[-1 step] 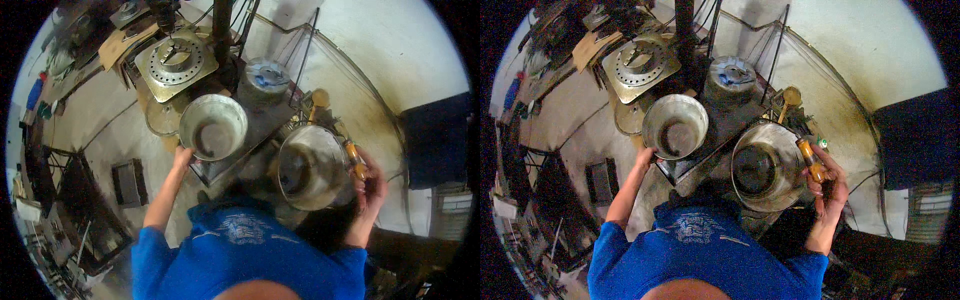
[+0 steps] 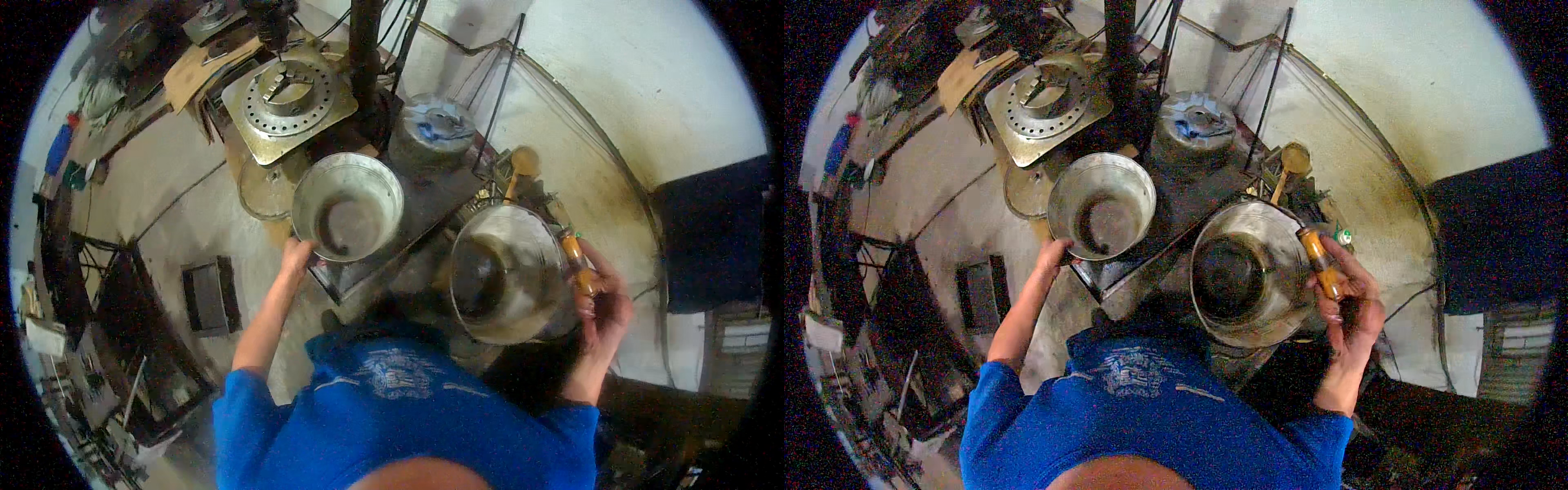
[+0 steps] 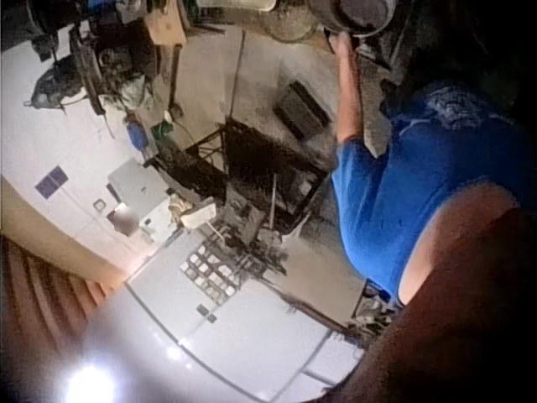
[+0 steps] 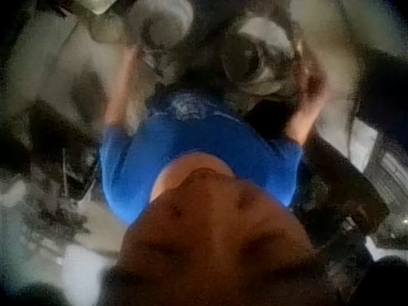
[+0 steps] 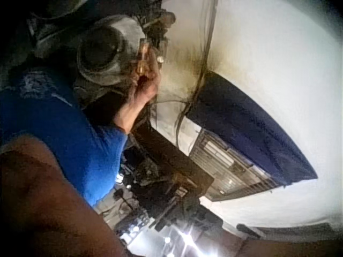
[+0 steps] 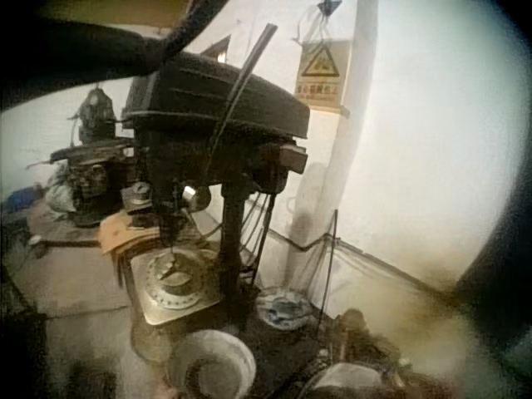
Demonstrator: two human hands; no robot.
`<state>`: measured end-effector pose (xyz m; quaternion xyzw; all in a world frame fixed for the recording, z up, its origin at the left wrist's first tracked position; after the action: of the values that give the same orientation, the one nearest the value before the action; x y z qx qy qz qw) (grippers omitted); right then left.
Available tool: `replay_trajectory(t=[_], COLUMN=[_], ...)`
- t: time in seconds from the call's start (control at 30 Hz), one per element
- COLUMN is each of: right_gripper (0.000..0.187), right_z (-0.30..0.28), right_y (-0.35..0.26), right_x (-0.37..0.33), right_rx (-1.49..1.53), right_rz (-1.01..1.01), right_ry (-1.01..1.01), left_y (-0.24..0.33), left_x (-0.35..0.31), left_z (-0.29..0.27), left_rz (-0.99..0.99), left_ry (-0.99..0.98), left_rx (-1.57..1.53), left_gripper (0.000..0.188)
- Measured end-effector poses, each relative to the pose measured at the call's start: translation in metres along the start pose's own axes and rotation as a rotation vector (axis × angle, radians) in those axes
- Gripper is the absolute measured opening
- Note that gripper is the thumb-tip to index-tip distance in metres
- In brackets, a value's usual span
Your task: The person pours a liquid from a metal bucket into a larger pot on a heating element. They then use a wooden-handled ladle to stir the contents of the pot. The person repeatedly scoops solid metal pieces from a nearby container and adds them to the pot, stirring after each addition.
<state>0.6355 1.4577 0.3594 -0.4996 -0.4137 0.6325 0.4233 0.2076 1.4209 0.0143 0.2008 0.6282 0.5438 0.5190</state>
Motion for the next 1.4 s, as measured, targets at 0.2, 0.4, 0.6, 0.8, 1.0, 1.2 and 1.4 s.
replay_trajectory(t=[0.2, 0.4, 0.6, 0.8, 1.0, 1.2, 1.4], right_gripper=[0.098, 0.081, 0.085, 0.091, 0.092, 0.082, 0.072], right_z=[0.02, 0.044, 0.081, 0.115, 0.159, 0.194, 0.228], right_y=[0.001, -0.009, -0.03, -0.038, -0.033, -0.014, 0.017], right_x=[0.01, 0.003, -0.017, -0.037, -0.055, -0.062, -0.063], right_rx=[-0.058, 0.054, -0.019, -0.094, -0.139, -0.103, 0.046], right_rz=[0.06, 0.113, 0.103, 0.15, 0.106, 0.199, 0.426], right_ry=[-0.194, -0.364, -0.536, -0.658, -0.893, -1.079, -1.301], left_y=[0.009, -0.072, -0.104, -0.084, -0.114, -0.103, -0.089], left_x=[-0.045, -0.113, -0.128, -0.179, -0.2, -0.258, -0.3], left_z=[-0.003, 0.033, 0.124, 0.146, 0.093, 0.045, -0.001], left_rz=[0.111, -0.104, -0.136, -0.221, -0.03, 0.021, 0.156], left_ry=[0.103, 0.04, -0.211, -0.207, 0.063, 0.338, 0.609], left_rx=[-0.098, -0.099, -0.254, -0.622, -0.775, -0.808, -0.633], left_gripper=[0.028, 0.028, 0.045, 0.039, 0.017, 0.018, 0.019])
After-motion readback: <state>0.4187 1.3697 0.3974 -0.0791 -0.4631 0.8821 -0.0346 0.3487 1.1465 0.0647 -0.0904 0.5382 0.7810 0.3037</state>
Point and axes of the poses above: each hand's wrist, its own x-axis towards the middle knuckle, its own z-axis out of the palm, y = z × x, the point moved 9 cm from there along x, towards the middle knuckle, and after that the axes turned 10 degrees about z, right-handed, at the moved point
